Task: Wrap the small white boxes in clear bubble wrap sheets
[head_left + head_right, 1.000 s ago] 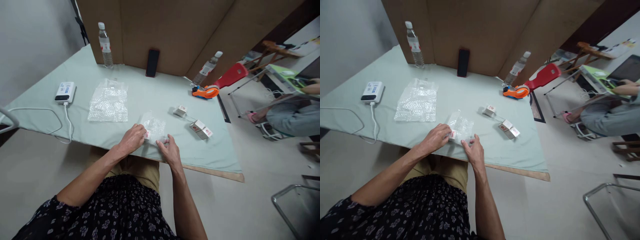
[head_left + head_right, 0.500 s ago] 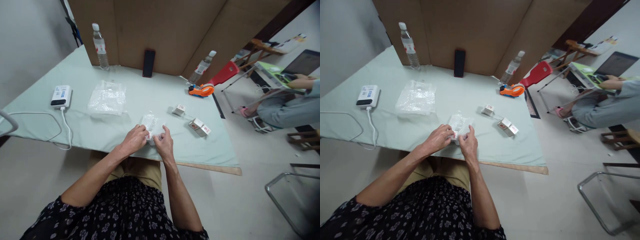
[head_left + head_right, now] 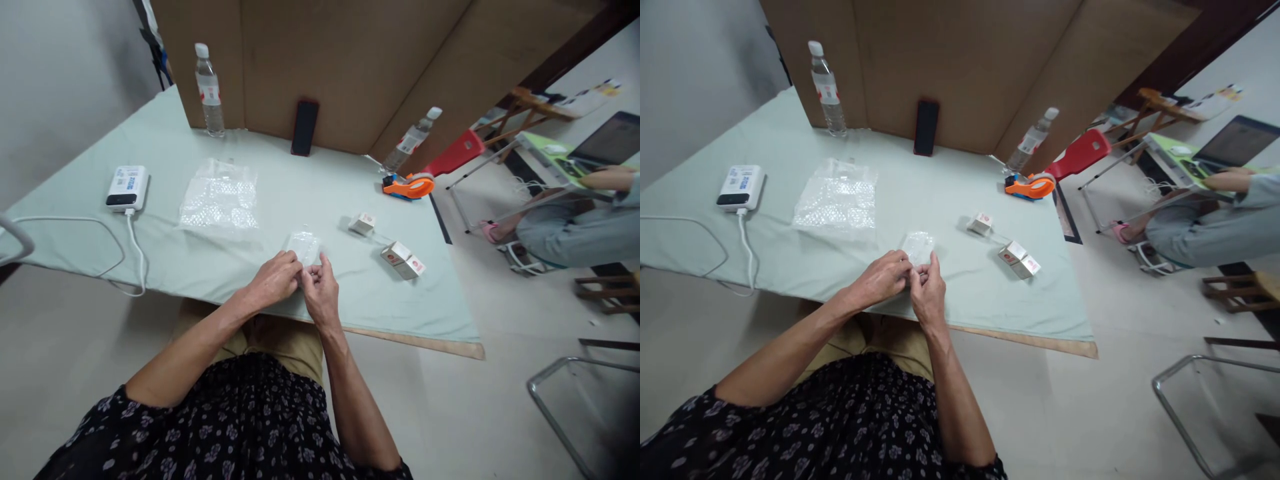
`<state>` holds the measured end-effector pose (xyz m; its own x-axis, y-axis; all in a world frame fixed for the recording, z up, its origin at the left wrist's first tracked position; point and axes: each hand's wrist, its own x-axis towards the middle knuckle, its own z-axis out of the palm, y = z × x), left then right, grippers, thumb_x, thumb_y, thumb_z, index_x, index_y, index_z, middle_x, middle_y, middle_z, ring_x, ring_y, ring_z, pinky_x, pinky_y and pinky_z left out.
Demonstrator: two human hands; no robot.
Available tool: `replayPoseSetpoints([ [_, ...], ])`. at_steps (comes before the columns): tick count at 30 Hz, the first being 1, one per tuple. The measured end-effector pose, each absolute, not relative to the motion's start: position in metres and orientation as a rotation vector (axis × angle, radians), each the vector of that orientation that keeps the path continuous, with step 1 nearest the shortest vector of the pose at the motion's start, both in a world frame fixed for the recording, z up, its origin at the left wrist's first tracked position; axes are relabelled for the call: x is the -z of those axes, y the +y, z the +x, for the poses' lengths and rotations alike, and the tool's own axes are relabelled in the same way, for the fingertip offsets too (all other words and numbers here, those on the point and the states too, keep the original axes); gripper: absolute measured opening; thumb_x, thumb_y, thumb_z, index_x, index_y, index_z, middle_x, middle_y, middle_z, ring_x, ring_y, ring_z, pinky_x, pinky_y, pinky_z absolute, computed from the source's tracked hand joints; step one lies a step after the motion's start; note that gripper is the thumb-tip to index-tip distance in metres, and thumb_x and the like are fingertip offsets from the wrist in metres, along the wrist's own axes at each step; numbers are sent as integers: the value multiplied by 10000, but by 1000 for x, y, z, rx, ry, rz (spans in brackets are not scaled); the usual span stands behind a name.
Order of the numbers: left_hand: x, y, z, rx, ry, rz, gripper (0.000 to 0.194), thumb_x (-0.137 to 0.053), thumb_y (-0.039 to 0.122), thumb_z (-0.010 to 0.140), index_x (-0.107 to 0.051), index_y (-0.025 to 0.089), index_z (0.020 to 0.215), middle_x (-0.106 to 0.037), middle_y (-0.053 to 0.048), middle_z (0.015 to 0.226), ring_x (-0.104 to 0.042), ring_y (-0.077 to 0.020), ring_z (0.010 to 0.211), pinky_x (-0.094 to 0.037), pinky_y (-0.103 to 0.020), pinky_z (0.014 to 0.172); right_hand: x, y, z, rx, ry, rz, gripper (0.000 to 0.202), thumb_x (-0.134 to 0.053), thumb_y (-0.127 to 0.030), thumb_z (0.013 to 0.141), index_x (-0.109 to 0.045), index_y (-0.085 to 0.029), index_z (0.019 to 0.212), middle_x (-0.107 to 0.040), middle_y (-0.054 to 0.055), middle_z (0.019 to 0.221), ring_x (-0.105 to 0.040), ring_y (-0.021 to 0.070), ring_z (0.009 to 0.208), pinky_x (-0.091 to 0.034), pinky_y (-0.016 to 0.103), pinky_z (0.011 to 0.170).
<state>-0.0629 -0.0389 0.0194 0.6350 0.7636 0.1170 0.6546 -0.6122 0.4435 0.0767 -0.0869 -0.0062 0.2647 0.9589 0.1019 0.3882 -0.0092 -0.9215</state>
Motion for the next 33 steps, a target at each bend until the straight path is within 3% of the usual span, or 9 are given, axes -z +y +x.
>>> replayPoseSetpoints([
  [3,-15,-39,-65,-502,1118,2426,156,-510,106,832,-615,171,926,-631,-87,991,-577,-225,963,-500,-368,897,4,-92,86,-859,-1381,-1479,702,-540,-349,877,-321,-139,1510,-689,80,1031,-590,147,717,-516,304,687],
  [7,-12,-40,-67,-660,1114,2247,370,-540,83,755,-558,175,1113,-639,-94,1106,-583,-231,1037,-495,-388,927,-1,-92,101,-951,-1614,-1399,659,-513,-298,893,-320,-173,1511,-675,98,1156,-581,138,739,-518,301,699],
  [10,-14,-40,-66,-732,1144,2035,443,-579,97,711,-540,185,1144,-651,-65,1074,-608,-200,930,-514,-361,866,-6,-86,104,-842,-1853,-1475,699,-517,-240,869,-292,-173,1527,-663,111,1195,-605,159,758,-534,342,757],
  [13,-14,-40,-62,-760,1224,1832,369,-619,153,725,-552,184,1087,-658,-35,976,-600,-164,786,-520,-324,777,-12,-79,101,-652,-2061,-1553,743,-505,-185,841,-263,-162,1543,-651,138,1237,-645,232,926,-534,397,837],
  [16,-8,-41,-55,-857,1273,1828,182,-601,224,803,-567,185,977,-645,-43,937,-596,-180,819,-510,-343,808,-17,-73,101,-583,-2166,-1562,776,-506,-146,808,-267,-168,1546,-632,152,1282,-640,265,1026,-531,407,859],
  [20,3,-43,-49,-897,1287,1928,160,-574,165,802,-564,194,959,-635,-56,962,-588,-209,933,-494,-373,883,-17,-69,115,-854,-2102,-1434,819,-571,-166,776,-277,-215,1538,-658,102,1219,-632,154,754,-535,348,789],
  [25,1,-41,-49,-731,1319,2036,237,-579,135,770,-562,207,996,-625,-63,1018,-574,-234,1015,-489,-393,927,-9,-62,141,-855,-1657,-1458,539,-558,-274,854,-476,-187,1380,-699,55,1009,-540,98,595,-484,264,611],
  [28,-5,-41,-49,-670,1319,2077,249,-564,132,785,-559,199,1025,-623,-70,1039,-575,-239,1032,-494,-396,937,-10,-53,145,-672,-1685,-1549,363,-593,-292,855,-609,-185,1201,-704,36,902,-557,123,616,-496,293,672],
  [33,-13,-43,-47,-612,1298,2191,309,-539,132,822,-562,223,1116,-611,-68,1112,-581,-235,1061,-511,-391,945,-10,-32,135,-525,-2040,-1473,218,-570,-210,859,-719,-236,1016,-737,58,990,-635,196,809,-512,353,816],
])
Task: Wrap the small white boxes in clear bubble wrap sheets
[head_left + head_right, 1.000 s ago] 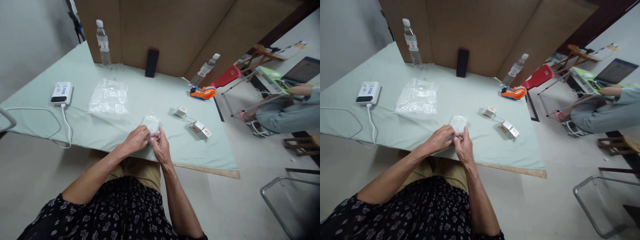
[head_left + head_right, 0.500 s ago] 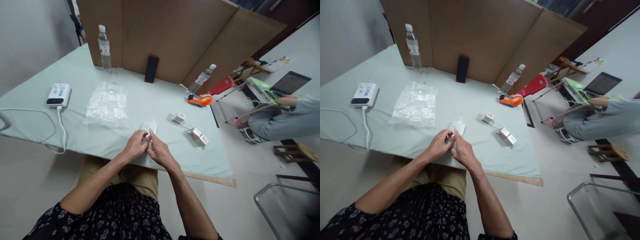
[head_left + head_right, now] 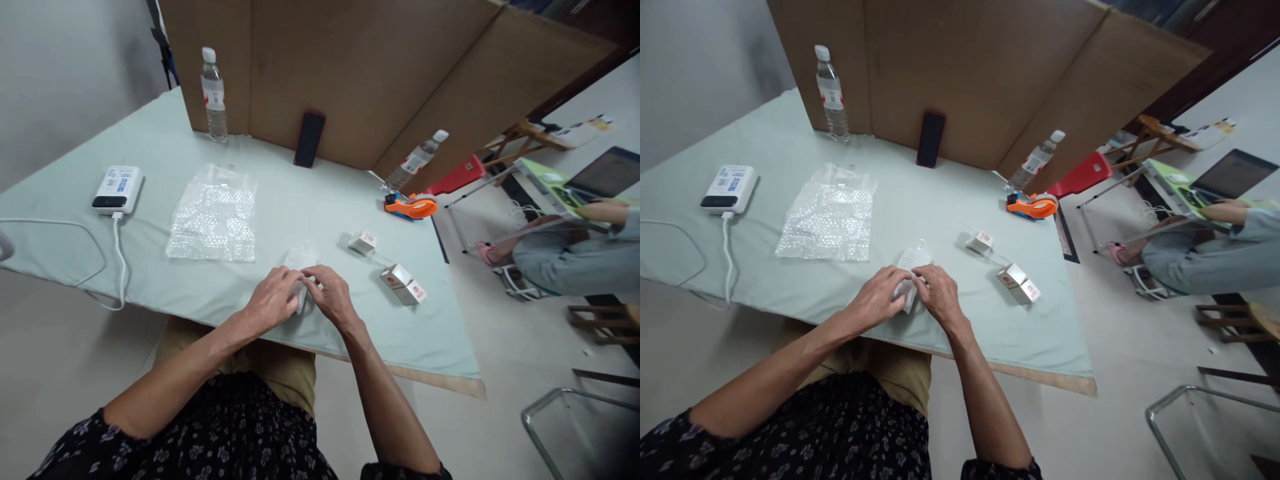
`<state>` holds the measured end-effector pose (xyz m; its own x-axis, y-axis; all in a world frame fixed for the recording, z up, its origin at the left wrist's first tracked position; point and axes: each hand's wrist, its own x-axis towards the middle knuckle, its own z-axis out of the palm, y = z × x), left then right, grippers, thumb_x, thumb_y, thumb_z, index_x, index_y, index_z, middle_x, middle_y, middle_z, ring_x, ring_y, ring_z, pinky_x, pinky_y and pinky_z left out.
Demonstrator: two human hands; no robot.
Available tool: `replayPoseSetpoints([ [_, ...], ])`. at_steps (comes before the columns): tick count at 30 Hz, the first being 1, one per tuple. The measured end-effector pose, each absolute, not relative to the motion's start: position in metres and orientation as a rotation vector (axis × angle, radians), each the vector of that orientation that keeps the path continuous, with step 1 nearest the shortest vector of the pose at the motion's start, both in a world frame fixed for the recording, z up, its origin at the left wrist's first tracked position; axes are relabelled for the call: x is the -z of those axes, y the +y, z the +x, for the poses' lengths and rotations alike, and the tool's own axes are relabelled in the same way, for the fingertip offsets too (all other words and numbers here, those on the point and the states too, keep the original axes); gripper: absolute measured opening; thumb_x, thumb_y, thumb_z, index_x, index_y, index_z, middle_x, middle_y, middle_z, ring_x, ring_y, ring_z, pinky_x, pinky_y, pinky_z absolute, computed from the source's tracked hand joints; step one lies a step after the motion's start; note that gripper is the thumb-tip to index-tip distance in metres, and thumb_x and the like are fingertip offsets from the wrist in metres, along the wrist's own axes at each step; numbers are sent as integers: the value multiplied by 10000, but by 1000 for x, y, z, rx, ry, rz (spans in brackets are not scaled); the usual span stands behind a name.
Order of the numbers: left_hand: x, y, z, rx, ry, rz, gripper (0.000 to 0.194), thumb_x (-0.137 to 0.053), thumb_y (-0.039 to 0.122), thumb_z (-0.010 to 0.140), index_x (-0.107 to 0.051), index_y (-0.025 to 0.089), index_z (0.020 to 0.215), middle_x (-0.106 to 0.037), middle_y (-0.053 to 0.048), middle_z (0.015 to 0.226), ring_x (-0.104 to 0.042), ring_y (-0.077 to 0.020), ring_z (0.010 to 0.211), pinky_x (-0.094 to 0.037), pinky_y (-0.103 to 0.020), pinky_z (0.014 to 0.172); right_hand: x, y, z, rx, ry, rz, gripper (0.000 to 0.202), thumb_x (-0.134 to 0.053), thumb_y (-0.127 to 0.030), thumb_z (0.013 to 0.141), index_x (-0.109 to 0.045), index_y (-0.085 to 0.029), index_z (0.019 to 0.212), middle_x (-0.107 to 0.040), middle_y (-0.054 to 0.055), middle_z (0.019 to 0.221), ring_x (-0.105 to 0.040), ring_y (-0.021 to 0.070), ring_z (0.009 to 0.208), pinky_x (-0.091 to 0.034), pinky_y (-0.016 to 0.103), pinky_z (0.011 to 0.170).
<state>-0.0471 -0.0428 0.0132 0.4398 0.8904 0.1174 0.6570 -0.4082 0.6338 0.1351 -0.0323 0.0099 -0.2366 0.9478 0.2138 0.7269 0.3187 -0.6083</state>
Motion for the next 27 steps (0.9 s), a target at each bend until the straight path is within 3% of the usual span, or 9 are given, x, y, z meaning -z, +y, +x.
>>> replayPoseSetpoints([
  [5,-21,-40,-47,-498,1244,2312,380,-534,93,806,-582,219,1162,-554,-93,1250,-592,-238,1097,-544,-376,917,1,-26,131,-520,-2111,-1413,273,-541,-157,857,-737,-239,1029,-751,69,1014,-649,239,948,-505,397,881],
  [11,-19,-35,-49,-440,1201,2373,232,-533,148,863,-634,176,1071,-579,-115,1220,-604,-249,1088,-537,-405,952,8,-28,138,-529,-1775,-1501,198,-614,-299,841,-717,-196,976,-727,73,944,-617,185,744,-519,364,788],
  [14,-18,-36,-49,-441,1208,2386,178,-523,171,885,-652,166,1007,-585,-127,1232,-604,-258,1088,-540,-413,949,11,-21,146,-648,-1463,-1675,374,-677,-409,771,-668,-170,1058,-716,72,944,-588,151,637,-525,337,681],
  [17,-19,-38,-48,-444,1234,2379,172,-527,166,882,-656,170,995,-583,-128,1251,-602,-260,1103,-540,-410,956,13,-8,147,-982,-1277,-1748,545,-714,-492,690,-617,-142,1097,-697,43,814,-571,144,538,-475,298,527],
  [22,-19,-39,-48,-463,1217,2379,187,-524,147,870,-657,169,1000,-568,-133,1298,-586,-273,1137,-521,-426,987,12,17,132,-1241,-1210,-1657,403,-735,-513,602,-595,-178,775,-482,-67,510,-432,106,457,-332,249,437],
  [27,-18,-39,-49,-495,1183,2390,234,-516,112,850,-643,183,1032,-602,-113,1270,-575,-267,1108,-491,-440,999,11,32,125,-1312,-1269,-1593,373,-764,-481,546,-528,-195,590,-437,-71,500,-378,89,497,-303,242,473],
])
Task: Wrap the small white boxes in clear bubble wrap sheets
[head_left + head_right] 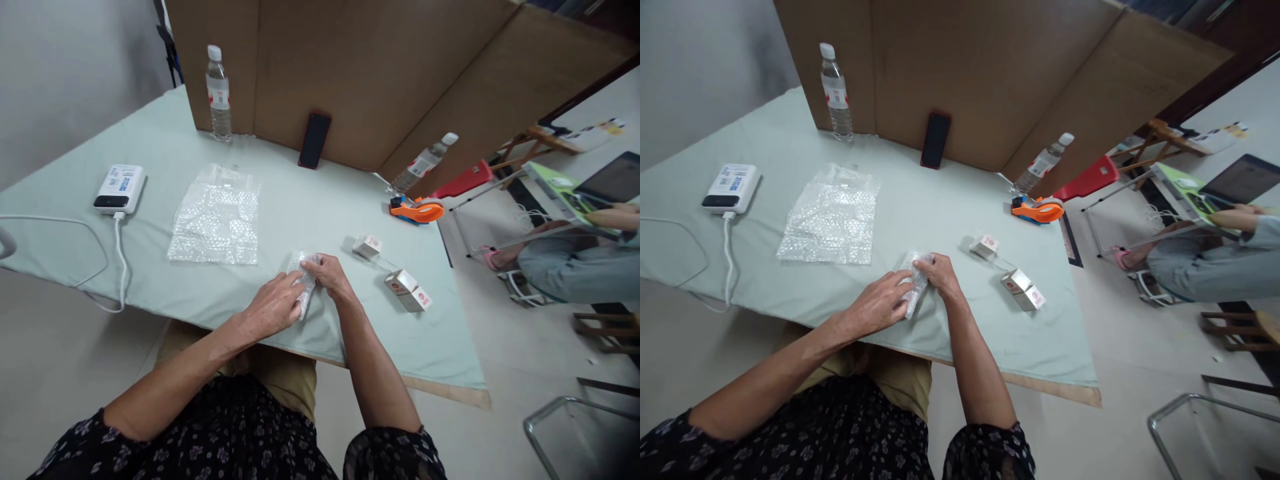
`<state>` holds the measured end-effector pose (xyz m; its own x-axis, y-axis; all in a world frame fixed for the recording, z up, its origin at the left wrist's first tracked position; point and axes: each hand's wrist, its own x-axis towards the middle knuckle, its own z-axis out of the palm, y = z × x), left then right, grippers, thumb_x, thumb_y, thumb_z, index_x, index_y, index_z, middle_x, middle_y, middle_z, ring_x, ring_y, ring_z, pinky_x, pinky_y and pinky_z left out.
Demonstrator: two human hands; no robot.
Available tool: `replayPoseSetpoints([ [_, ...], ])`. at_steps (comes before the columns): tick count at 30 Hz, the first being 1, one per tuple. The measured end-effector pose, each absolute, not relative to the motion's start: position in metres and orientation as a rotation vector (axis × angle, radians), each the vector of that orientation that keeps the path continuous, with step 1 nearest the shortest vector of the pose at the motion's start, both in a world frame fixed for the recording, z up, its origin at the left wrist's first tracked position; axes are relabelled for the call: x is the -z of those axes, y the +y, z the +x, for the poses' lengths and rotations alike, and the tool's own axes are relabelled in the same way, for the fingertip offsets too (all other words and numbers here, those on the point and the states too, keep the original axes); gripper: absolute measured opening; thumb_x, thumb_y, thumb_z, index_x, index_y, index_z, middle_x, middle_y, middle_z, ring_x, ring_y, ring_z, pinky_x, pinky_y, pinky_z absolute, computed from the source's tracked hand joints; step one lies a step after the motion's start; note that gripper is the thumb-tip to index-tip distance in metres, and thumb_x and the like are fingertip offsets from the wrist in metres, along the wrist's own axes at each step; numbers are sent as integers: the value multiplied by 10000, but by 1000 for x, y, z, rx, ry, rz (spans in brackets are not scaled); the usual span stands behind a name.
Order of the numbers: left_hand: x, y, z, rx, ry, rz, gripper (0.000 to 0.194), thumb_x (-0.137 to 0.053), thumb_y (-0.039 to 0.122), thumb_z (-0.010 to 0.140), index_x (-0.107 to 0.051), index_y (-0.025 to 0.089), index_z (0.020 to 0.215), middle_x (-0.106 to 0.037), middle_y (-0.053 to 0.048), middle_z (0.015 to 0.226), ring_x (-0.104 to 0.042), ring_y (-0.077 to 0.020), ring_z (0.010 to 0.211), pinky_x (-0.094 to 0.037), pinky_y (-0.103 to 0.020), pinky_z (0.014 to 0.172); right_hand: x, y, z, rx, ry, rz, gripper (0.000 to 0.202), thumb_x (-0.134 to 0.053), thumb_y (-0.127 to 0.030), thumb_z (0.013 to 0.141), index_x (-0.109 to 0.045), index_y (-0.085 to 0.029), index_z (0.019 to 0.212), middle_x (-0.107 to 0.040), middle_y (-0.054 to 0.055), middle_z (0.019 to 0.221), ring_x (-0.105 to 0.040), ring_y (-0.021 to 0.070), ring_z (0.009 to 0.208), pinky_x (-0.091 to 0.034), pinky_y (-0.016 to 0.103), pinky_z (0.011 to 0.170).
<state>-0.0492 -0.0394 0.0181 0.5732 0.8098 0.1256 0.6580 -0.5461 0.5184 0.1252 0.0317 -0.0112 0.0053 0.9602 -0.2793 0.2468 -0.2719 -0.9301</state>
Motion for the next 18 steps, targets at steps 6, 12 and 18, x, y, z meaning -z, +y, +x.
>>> replayPoseSetpoints([
  [6,-15,-35,-51,-460,1170,2384,196,-511,121,844,-645,178,974,-669,-86,992,-575,-256,966,-496,-405,914,11,25,122,-1215,-1317,-1440,272,-754,-423,611,-641,-178,642,-530,-45,584,-442,105,567,-358,248,553],
  [12,1,-41,-52,-810,1254,2137,221,-562,176,833,-604,201,1048,-611,-71,1037,-578,-222,1010,-498,-374,931,-5,-3,118,-1085,-1438,-1261,229,-774,-413,702,-720,-196,750,-694,19,835,-616,166,777,-487,310,772],
  [18,12,-36,-56,-1002,1367,1991,614,-674,222,717,-467,153,1290,-514,-157,1312,-472,-292,1264,-410,-467,1088,-10,-27,116,-1071,-1618,-1233,207,-708,-415,786,-756,-216,820,-747,37,886,-679,221,880,-521,372,867],
])
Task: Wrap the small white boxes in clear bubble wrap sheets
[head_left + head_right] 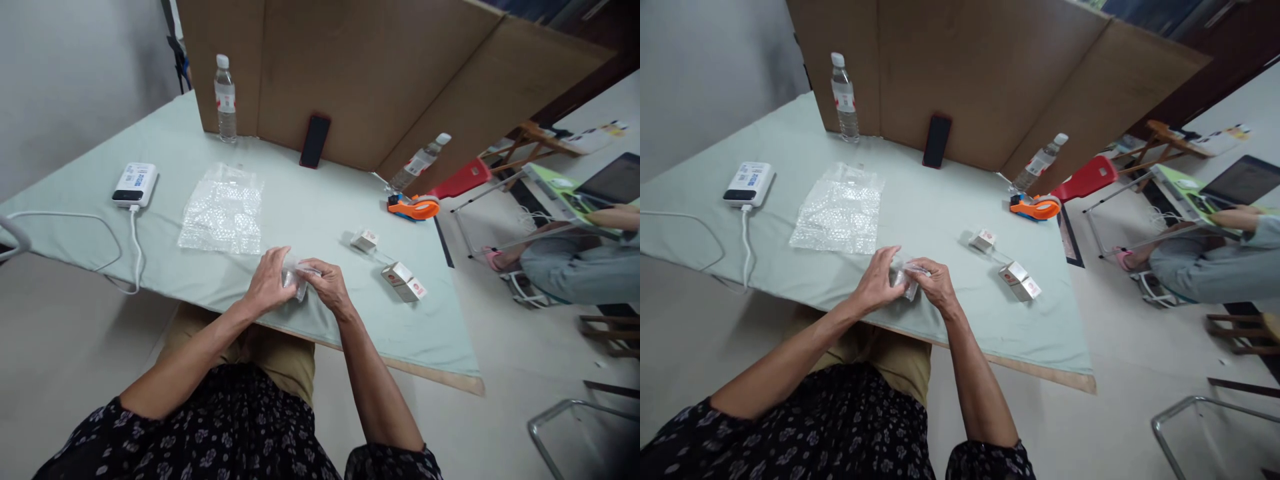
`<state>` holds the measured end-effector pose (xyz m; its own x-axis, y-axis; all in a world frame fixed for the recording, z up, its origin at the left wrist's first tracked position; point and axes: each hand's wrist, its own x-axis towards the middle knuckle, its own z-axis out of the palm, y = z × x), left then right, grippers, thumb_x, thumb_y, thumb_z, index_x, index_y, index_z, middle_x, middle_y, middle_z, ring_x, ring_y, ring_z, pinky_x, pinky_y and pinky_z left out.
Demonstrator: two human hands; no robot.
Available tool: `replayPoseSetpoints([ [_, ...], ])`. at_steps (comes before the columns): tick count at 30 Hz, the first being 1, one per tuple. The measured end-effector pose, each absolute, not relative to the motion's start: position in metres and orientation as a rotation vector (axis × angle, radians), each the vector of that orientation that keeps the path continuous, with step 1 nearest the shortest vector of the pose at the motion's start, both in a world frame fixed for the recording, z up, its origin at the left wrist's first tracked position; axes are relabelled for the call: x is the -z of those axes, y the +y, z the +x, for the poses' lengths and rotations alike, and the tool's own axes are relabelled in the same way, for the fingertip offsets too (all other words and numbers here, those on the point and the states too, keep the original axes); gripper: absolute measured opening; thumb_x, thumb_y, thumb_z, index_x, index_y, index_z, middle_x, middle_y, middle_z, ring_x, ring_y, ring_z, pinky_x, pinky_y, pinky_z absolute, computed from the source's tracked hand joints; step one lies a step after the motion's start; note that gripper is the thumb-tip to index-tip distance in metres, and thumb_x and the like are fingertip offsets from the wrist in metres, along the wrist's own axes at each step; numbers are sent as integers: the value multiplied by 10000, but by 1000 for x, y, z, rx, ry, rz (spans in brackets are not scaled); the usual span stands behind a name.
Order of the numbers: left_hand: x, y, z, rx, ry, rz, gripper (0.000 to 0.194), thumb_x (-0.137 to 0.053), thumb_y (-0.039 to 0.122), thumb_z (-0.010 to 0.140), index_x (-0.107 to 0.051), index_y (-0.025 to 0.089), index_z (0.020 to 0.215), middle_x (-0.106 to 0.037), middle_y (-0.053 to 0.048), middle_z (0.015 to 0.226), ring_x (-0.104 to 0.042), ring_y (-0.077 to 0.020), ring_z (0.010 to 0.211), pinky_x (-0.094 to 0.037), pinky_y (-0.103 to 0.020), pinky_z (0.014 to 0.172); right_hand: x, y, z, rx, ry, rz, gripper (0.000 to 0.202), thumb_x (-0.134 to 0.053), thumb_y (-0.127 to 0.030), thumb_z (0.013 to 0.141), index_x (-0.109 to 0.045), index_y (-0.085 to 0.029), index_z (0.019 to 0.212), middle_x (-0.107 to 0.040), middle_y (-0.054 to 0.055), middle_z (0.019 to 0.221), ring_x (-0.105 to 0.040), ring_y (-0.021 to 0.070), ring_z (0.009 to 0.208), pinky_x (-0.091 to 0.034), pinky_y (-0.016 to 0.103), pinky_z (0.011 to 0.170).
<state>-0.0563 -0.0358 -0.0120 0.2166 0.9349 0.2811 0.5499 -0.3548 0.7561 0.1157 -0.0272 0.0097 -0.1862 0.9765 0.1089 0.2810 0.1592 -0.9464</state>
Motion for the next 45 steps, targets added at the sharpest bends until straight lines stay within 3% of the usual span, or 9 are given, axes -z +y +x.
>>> replayPoseSetpoints([
  [3,9,-24,-63,-872,1164,1950,468,-642,203,720,-544,168,1177,-569,-126,1268,-534,-258,1199,-431,-431,1063,-2,-34,113,-921,-1711,-1207,127,-691,-343,803,-770,-246,823,-743,44,941,-666,226,951,-505,392,928],
  [8,10,-20,-68,-810,1129,1777,164,-630,277,752,-532,189,849,-631,-41,975,-599,-171,836,-521,-332,794,8,-47,112,-666,-1861,-1296,144,-672,-251,821,-781,-290,906,-688,45,953,-617,218,942,-508,386,887],
  [13,13,-26,-72,-888,1115,1887,83,-562,151,738,-543,184,812,-649,-86,1107,-603,-210,1078,-488,-379,963,13,-71,117,-492,-2041,-1223,398,-703,-300,820,-688,-251,1215,-630,97,1148,-567,258,1085,-475,447,979],
  [16,15,-30,-84,-860,1069,2004,203,-569,148,746,-602,174,945,-618,-137,1286,-546,-249,1245,-417,-444,1086,20,-79,116,-370,-2087,-1227,437,-672,-254,830,-649,-226,1265,-605,123,1200,-540,275,1134,-459,473,1001],
  [19,21,-29,-98,-759,973,2143,468,-670,194,698,-603,179,1161,-513,-163,1455,-444,-302,1378,-337,-501,1159,25,-73,113,-336,-2044,-1259,361,-613,-216,850,-680,-241,1203,-625,111,1153,-562,261,1097,-471,458,980],
  [23,27,-21,-104,-777,924,2126,655,-715,203,666,-555,163,1300,-458,-176,1511,-378,-325,1432,-259,-511,1205,16,-51,112,-527,-1915,-1317,307,-661,-271,784,-730,-240,1082,-656,83,1077,-603,245,1028,-486,419,952],
  [30,20,-30,-99,-721,785,1482,546,-703,318,720,-581,139,1221,-669,-105,1159,-637,-238,1057,-493,-410,968,1,-46,109,-1500,-1453,-1414,341,-709,-519,684,-689,-181,715,-630,3,659,-557,164,619,-463,297,606],
  [38,22,-42,-95,-808,791,1273,732,-709,232,656,-466,120,1337,-609,-62,1033,-595,-186,944,-475,-329,876,-3,-51,93,-1240,-1318,-1446,360,-738,-513,668,-706,-181,803,-637,-22,696,-508,128,642,-404,268,626],
  [45,22,-42,-93,-841,782,1231,761,-685,183,632,-455,124,1355,-603,-33,982,-589,-169,887,-462,-315,854,-9,-32,85,-1146,-1232,-1424,228,-726,-410,628,-651,-196,647,-613,-25,624,-496,128,626,-417,285,661],
])
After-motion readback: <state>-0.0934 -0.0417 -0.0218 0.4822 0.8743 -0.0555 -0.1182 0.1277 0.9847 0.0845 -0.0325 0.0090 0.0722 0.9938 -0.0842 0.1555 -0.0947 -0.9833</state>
